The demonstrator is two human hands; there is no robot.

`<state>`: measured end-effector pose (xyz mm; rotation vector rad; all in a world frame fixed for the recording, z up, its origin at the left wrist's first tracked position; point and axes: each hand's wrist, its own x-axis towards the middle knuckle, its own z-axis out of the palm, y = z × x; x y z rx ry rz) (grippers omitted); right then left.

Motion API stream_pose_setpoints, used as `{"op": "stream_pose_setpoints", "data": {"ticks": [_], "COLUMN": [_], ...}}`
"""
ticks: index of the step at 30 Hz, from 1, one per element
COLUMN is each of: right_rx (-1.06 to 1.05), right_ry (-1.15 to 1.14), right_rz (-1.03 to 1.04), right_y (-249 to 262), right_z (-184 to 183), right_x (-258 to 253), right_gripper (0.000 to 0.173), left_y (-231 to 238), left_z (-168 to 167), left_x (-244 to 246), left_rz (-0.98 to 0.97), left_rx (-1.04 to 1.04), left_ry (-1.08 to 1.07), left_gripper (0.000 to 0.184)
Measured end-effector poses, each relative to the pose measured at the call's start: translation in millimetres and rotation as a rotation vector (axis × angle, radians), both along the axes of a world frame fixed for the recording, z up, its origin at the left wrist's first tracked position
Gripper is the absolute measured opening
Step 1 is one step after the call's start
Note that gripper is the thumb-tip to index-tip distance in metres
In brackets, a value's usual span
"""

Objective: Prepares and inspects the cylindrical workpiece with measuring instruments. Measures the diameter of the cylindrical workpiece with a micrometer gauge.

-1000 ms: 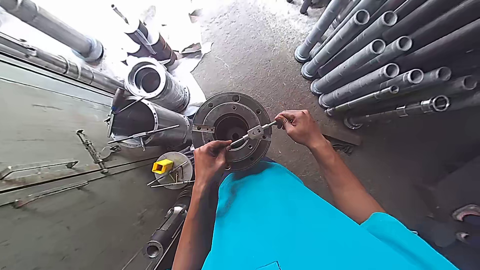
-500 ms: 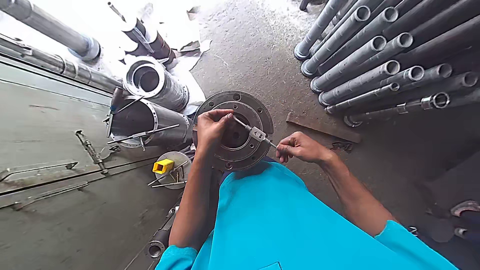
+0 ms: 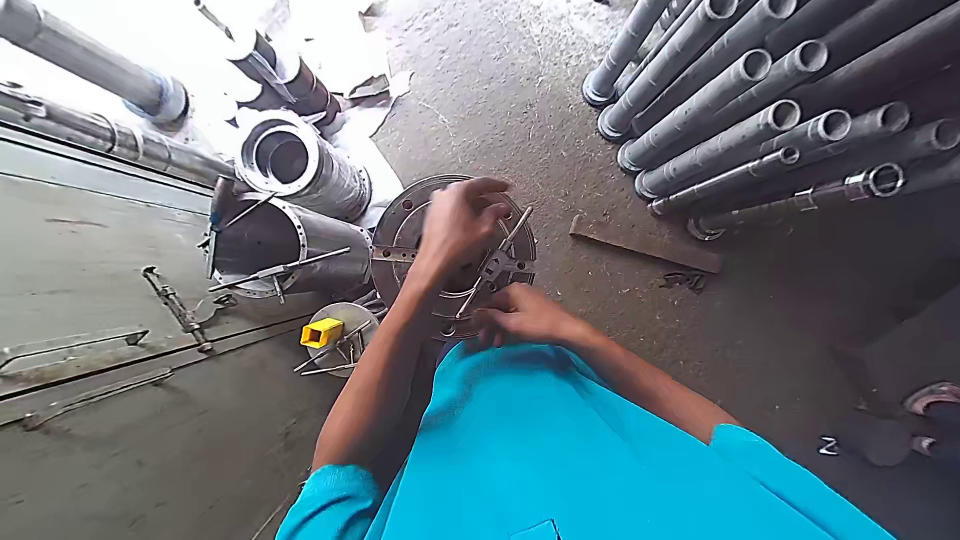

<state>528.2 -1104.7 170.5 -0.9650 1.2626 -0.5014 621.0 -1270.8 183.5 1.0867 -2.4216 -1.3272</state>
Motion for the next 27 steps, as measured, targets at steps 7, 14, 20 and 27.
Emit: {"op": "stream_pose_setpoints", "data": {"ticks": [7,14,20,27], "right_rx": [-0.670,-0.827,-0.808,-0.790], "right_ry": [0.579,0.714,0.692,0.759], "right_rz": [-0.366,0.174,0.058,-0.063], "right_y": [-30,-79,-57,-13], "right_z": [19,-12,-31,-35], "right_x": [-101,-125,-123,-116], "right_gripper": [0.020,0.032,0.040,0.041], "left_y": [45,132,133,98], "left_z": [-15,-20,-30,-33], "left_x": [126,116,117,123], "left_rz": [0.163,0.283,0.382,0.441], "left_rx": [-0.151,-0.031,-0.119,0.043], "left_ry": [-0.016,0.032,0.050,0.204], "left_gripper": [0.052,0.021,0.017,0.015]}}
